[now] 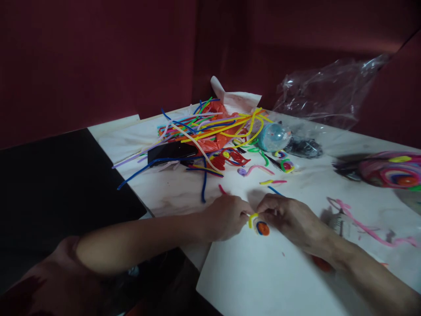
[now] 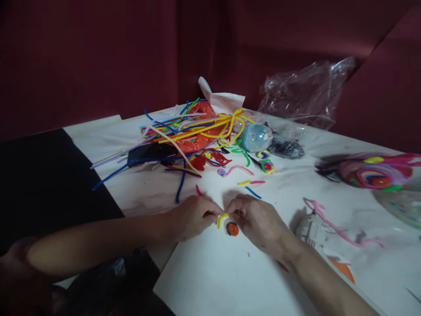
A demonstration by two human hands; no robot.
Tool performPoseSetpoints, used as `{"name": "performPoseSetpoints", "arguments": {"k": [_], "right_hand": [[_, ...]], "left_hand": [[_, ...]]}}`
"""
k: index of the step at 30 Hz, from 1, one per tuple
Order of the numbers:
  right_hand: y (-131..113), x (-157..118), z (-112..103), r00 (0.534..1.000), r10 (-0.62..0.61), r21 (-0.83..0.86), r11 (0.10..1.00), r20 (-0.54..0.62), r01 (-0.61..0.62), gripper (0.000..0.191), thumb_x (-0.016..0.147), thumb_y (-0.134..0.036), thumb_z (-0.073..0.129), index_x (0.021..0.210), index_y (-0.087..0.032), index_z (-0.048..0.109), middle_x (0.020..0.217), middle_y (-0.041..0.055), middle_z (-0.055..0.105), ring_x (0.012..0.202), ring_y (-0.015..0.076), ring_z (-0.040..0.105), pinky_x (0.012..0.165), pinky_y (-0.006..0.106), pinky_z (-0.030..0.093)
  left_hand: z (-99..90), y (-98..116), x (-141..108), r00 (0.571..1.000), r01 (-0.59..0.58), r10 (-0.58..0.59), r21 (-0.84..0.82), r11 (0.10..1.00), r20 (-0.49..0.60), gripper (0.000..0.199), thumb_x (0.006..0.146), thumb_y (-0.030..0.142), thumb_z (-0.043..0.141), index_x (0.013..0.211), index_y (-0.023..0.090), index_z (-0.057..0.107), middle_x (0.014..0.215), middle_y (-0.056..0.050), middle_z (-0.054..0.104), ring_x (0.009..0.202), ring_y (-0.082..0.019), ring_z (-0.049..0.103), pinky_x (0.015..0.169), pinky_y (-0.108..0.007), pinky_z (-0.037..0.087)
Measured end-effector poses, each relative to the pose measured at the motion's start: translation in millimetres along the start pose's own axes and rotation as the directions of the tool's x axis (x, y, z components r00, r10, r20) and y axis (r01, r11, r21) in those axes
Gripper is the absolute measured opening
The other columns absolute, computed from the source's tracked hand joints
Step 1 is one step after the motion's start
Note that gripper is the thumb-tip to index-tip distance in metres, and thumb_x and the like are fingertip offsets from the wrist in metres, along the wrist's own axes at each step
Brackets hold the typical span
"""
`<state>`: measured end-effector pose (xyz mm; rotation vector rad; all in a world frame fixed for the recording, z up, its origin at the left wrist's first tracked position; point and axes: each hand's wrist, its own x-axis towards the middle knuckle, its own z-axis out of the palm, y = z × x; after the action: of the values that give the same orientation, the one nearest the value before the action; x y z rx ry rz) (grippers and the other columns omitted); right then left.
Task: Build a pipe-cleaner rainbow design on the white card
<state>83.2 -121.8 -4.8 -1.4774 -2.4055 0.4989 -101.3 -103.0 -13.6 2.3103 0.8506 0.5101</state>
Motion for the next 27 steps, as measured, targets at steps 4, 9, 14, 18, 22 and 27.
{"name": "performPoseSetpoints", "arguments": {"k": [4, 9, 14, 18, 22, 27], "right_hand": [[4, 3, 2, 1.0, -0.003, -0.097, 0.995, 0.02, 0.005, 0.019, 0.077, -0.014, 0.042, 0.072, -0.021, 0.058, 0.075, -0.0038, 0.055, 0.065, 0.0114, 0.051, 0.054, 0.019, 0.035], [6, 3, 3, 0.998, 0.004, -0.158, 0.987, 0.07, 0.007, 0.021, 0.079, -0.014, 0.045, 0.077, -0.025, 0.063, 0.076, -0.0046, 0.057, 0.064, 0.0108, 0.052, 0.052, 0.018, 0.034], [9, -1, -3, 0.999, 0.008, -0.137, 0.99, -0.048, -0.015, 0.02, 0.081, -0.022, 0.045, 0.086, -0.028, 0.064, 0.079, -0.0045, 0.06, 0.062, 0.0124, 0.055, 0.049, 0.019, 0.037], [10, -12, -6, 0.988, -0.049, -0.22, 0.975, -0.146, 0.016, 0.023, 0.081, -0.022, 0.042, 0.083, -0.028, 0.065, 0.086, -0.0041, 0.06, 0.066, 0.0134, 0.056, 0.052, 0.021, 0.04], [2, -27, -2, 0.987, -0.129, -0.355, 0.931, -0.092, 0.088, 0.025, 0.082, -0.023, 0.04, 0.081, -0.028, 0.064, 0.078, 0.0002, 0.056, 0.071, 0.0156, 0.054, 0.047, 0.022, 0.036], [-9, -37, 8, 0.99, -0.119, -0.371, 0.925, -0.074, 0.083, 0.03, 0.087, -0.029, 0.034, 0.085, -0.027, 0.064, 0.073, 0.0028, 0.051, 0.069, 0.0176, 0.051, 0.048, 0.024, 0.037]], "left_hand": [[6.8, -8, 1, 0.998, -0.06, 0.064, 0.152, 0.986, -0.024, 0.015, 0.076, 0.016, 0.044, 0.073, 0.016, 0.059, 0.071, -0.002, 0.056, 0.073, -0.013, 0.052, 0.065, -0.022, 0.037], [12.0, -12, 2, 0.994, -0.11, 0.11, 0.268, 0.957, 0.014, 0.016, 0.077, 0.017, 0.045, 0.08, 0.017, 0.06, 0.076, -0.003, 0.057, 0.075, -0.014, 0.053, 0.067, -0.025, 0.039], [9.6, -14, 7, 0.99, -0.144, 0.132, 0.342, 0.928, 0.059, 0.012, 0.075, 0.02, 0.049, 0.077, 0.016, 0.06, 0.074, -0.004, 0.057, 0.074, -0.016, 0.054, 0.064, -0.025, 0.039], [7.6, -13, 10, 0.984, -0.174, 0.153, 0.343, 0.923, 0.087, 0.014, 0.076, 0.021, 0.05, 0.08, 0.017, 0.062, 0.073, -0.003, 0.056, 0.072, -0.015, 0.054, 0.064, -0.025, 0.038], [4.4, -9, 11, 0.988, -0.145, 0.121, 0.324, 0.935, 0.092, 0.014, 0.077, 0.024, 0.05, 0.08, 0.02, 0.063, 0.07, -0.002, 0.054, 0.071, -0.014, 0.053, 0.06, -0.023, 0.036], [1.1, -5, 10, 0.988, -0.142, 0.111, 0.348, 0.927, 0.108, 0.017, 0.075, 0.036, 0.053, 0.08, 0.022, 0.063, 0.068, -0.001, 0.053, 0.072, -0.016, 0.053, 0.056, -0.023, 0.034]]}}
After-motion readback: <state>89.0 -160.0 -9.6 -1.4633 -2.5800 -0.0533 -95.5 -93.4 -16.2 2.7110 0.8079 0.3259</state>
